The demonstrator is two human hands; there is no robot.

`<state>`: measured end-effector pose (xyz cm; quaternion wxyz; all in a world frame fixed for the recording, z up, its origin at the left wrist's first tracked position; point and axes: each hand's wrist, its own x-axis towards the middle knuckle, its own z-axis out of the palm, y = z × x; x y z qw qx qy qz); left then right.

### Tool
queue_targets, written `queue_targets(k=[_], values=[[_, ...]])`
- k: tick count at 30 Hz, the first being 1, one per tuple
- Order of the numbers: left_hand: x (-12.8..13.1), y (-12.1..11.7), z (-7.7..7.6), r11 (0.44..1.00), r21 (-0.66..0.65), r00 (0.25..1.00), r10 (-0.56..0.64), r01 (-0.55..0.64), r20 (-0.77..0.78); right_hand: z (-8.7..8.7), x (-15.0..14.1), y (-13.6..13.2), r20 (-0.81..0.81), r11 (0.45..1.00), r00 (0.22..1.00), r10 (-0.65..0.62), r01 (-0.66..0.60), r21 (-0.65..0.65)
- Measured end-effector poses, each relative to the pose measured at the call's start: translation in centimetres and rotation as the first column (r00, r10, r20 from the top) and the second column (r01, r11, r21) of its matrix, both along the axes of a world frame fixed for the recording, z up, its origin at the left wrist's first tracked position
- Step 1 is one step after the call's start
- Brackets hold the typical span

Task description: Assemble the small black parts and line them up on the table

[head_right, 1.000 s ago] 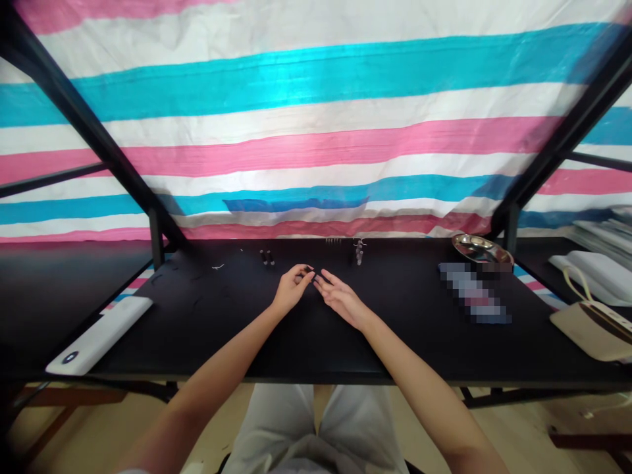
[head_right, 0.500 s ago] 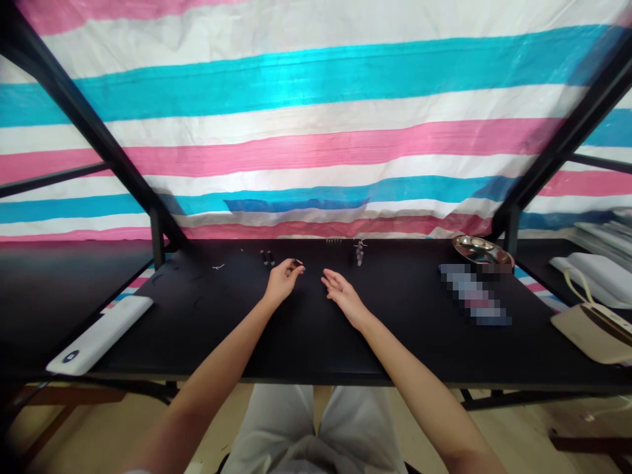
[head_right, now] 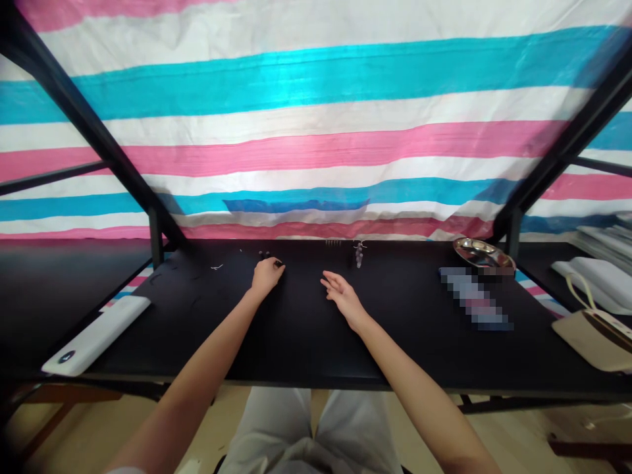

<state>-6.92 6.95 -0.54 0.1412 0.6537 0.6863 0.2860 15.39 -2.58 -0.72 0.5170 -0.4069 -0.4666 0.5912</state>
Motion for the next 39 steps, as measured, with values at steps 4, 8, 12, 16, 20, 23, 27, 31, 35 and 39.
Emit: queue_targets(k=[4,8,12,16,20,23,27,31,35,39], values=[[-0.1,0.2,0.4,0.996,-0.052,0.982,0.059,-0.069,-0.177,-0.1,0.0,0.0,0.003,1.0,1.0,-0.004,0.004,0.002],[0.2,0.2,0.7,0.993,-0.075,0.973,0.072,-0.09,-0.22,-0.2,0.0,0.1,0.006,1.0,1.0,-0.005,0.005,0.003],[0.6,0.5,1.1,0.995,-0.087,0.962,0.031,-0.057,-0.272,-0.1,0.1,0.1,-0.003,1.0,1.0,-0.011,0.011,0.004],[0.7,0.5,1.0,0.995,-0.088,0.958,0.022,-0.049,-0.285,0.0,0.1,0.1,-0.005,1.0,1.0,-0.013,0.013,-0.003],[0.7,0.1,0.5,0.994,-0.075,0.952,0.051,-0.078,-0.301,0.0,0.0,0.1,0.0,1.0,1.0,-0.015,0.015,-0.01],[0.8,-0.1,0.3,0.991,-0.081,0.943,0.075,-0.107,-0.324,0.1,0.0,0.1,-0.002,0.999,1.0,-0.026,0.026,-0.027],[0.9,-0.2,0.4,0.987,-0.086,0.938,0.104,-0.139,-0.332,0.2,0.0,0.1,-0.001,0.998,0.999,-0.041,0.041,-0.044],[0.8,0.0,0.2,0.983,-0.083,0.939,0.13,-0.165,-0.318,0.2,0.0,0.1,0.001,0.998,0.999,-0.04,0.04,-0.039],[0.7,0.2,0.0,0.981,-0.081,0.942,0.144,-0.177,-0.304,0.1,0.0,0.1,-0.002,0.999,1.0,-0.028,0.028,-0.036],[0.6,0.1,0.2,0.979,-0.083,0.944,0.152,-0.184,-0.292,0.3,-0.1,0.0,-0.004,0.998,1.0,-0.029,0.029,-0.049]])
